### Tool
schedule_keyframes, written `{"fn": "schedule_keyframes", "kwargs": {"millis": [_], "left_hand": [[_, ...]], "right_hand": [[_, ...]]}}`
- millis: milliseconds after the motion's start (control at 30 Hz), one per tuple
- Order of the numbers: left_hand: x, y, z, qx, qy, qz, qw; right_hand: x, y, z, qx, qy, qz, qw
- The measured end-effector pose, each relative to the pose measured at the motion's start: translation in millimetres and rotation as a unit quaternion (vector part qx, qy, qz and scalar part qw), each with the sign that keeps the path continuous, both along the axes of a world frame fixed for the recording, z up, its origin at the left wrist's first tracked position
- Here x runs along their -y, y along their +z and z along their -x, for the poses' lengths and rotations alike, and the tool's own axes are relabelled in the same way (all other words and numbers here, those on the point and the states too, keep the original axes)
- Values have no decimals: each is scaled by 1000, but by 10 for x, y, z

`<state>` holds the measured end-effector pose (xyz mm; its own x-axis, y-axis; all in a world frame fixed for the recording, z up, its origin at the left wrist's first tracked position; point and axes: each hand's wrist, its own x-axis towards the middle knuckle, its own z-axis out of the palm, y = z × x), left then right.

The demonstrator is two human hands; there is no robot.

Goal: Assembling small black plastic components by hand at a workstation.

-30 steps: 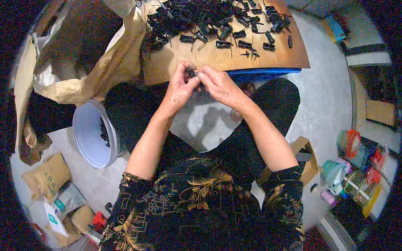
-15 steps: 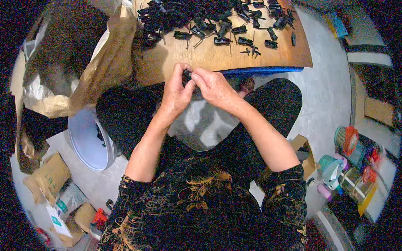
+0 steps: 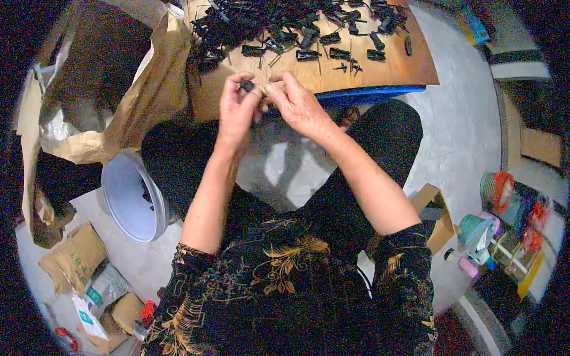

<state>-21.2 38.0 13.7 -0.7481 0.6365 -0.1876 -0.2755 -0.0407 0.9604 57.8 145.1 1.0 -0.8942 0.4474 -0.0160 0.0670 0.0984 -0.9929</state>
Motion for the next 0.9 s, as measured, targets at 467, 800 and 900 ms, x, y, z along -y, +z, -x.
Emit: {"fn": "schedule_keyframes", "kwargs": {"millis": [467,800,900], "left_hand": [[206,113,-22,182,-143,-98,968],[226,136,-103,200,-242,-119,942],[201,101,-100,122,-215,-57,967]], "right_hand": [[-85,245,-225,41,48,147,987],[-142,268,-298,70,137,192,969],[-151,225,-289,57,108,169,978]]}}
